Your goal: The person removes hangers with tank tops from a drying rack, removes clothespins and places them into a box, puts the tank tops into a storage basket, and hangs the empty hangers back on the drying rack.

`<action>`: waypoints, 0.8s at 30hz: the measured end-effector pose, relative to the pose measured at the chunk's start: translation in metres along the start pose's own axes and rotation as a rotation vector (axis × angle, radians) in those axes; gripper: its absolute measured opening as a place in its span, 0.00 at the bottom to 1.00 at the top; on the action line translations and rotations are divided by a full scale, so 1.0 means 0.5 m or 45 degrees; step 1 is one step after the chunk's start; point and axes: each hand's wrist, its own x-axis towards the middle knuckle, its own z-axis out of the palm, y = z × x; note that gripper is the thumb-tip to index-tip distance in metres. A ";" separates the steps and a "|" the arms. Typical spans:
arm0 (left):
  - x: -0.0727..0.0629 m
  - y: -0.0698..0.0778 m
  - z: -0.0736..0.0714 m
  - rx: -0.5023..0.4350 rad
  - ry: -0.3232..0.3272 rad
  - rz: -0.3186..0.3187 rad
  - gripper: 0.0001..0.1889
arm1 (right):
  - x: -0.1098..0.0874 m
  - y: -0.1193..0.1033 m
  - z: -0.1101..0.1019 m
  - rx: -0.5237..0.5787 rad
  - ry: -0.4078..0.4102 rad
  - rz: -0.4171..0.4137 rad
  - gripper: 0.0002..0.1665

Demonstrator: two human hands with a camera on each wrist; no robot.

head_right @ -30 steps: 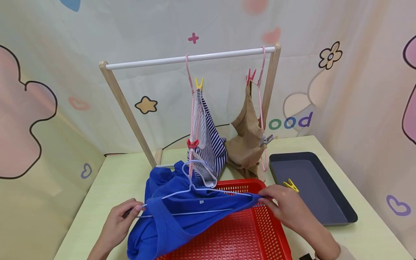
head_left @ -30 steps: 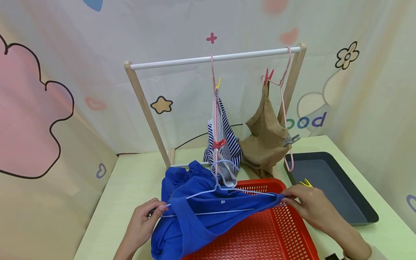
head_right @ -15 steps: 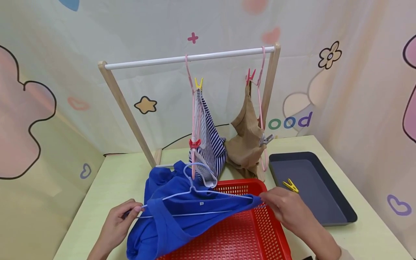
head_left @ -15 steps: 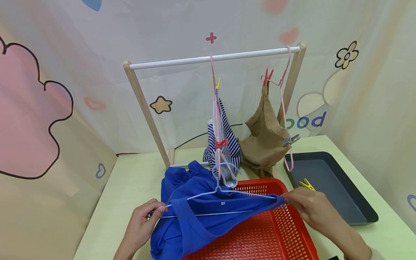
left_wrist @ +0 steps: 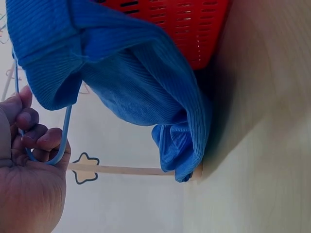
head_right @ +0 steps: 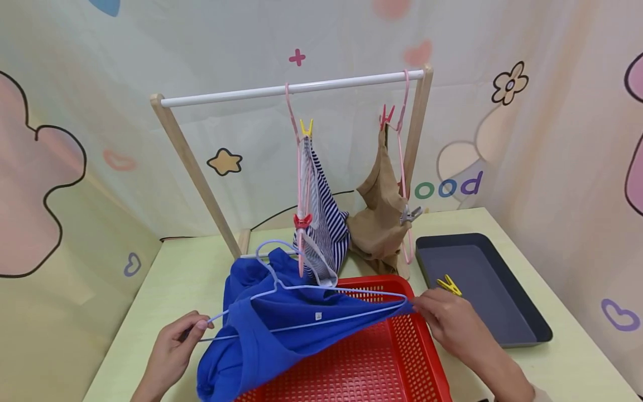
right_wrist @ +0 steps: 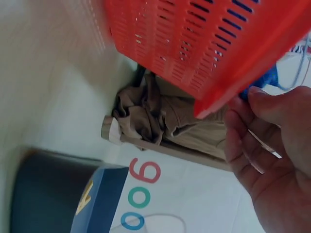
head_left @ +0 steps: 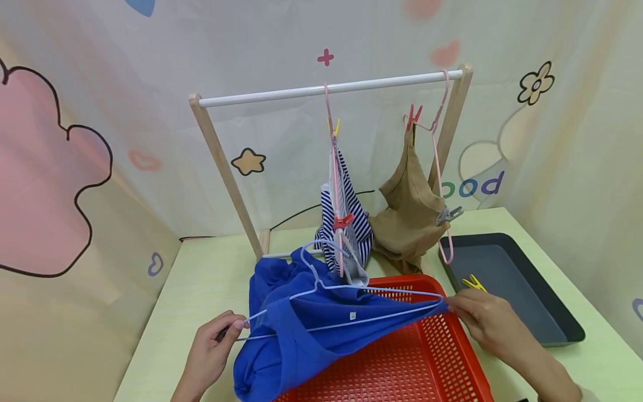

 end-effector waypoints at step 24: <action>0.024 0.021 0.046 0.067 0.020 -0.082 0.11 | -0.017 -0.009 -0.015 0.105 0.139 0.178 0.14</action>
